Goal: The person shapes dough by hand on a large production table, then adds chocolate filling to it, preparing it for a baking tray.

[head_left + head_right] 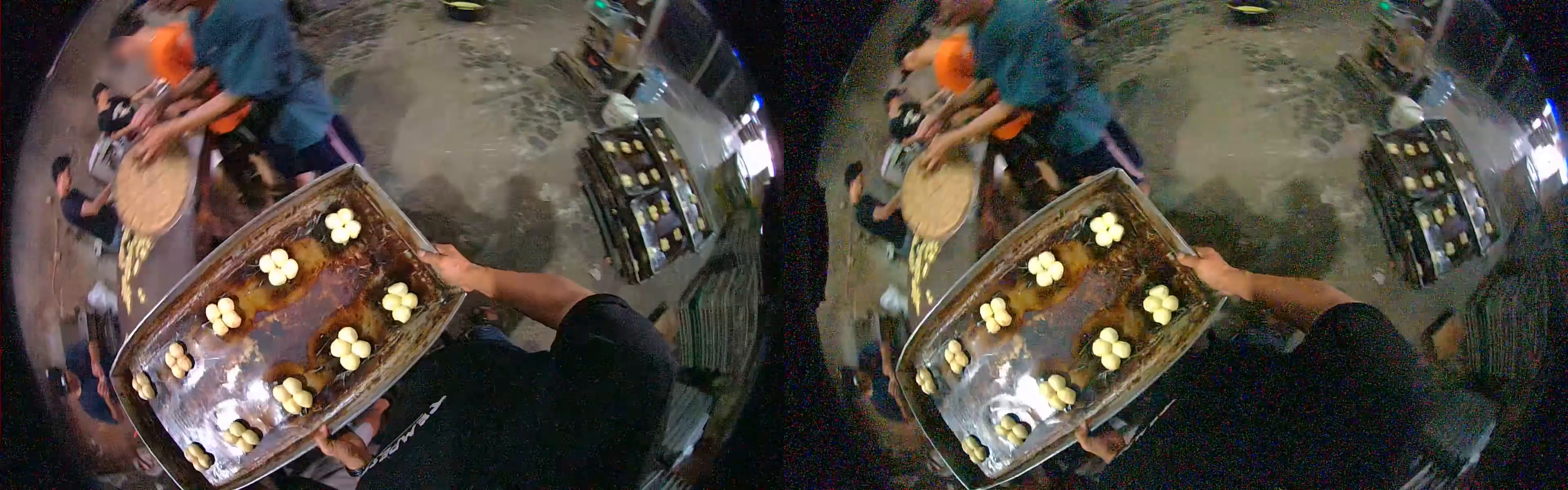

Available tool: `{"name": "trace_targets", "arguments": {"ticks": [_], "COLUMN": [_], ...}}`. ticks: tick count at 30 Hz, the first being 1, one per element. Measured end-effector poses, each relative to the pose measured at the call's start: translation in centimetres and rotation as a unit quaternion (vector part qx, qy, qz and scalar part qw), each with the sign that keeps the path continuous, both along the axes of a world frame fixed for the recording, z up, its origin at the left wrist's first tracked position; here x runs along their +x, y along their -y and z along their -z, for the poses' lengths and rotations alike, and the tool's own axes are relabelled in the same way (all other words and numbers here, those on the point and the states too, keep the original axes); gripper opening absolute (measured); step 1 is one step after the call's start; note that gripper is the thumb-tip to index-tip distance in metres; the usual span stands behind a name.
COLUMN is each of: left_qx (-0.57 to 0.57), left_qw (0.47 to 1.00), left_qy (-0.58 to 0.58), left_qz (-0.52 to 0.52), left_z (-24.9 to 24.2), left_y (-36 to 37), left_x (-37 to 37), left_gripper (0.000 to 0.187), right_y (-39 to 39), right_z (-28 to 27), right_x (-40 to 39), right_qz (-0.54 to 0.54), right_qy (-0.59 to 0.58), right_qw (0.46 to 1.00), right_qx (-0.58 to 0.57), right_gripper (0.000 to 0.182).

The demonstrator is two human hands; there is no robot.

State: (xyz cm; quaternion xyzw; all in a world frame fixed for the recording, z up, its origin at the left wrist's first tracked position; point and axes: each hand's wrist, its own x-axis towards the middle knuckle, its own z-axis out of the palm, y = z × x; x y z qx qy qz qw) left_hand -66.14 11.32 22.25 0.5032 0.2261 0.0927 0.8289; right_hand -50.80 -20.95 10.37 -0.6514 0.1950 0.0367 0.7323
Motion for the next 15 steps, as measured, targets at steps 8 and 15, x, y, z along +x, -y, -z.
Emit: {"name": "trace_targets", "arguments": {"ticks": [8, 15], "left_qx": [0.092, 0.362], "left_qw": [0.978, 0.874], "left_qy": [-0.059, 0.148], "left_qz": [0.178, 0.29], "left_z": [-5.5, -8.3], "left_y": [-7.6, -15.8], "left_x": [-2.4, 0.8], "left_gripper": [0.044, 0.015], "right_y": [0.4, -5.6], "right_z": [-4.9, -0.6], "right_x": [-12.8, -21.7], "right_qz": [0.054, 0.141], "right_qy": [-0.002, 0.004], "right_qw": [0.97, 0.98], "right_qx": [0.238, -0.137], "right_gripper": [0.03, 0.046]}}
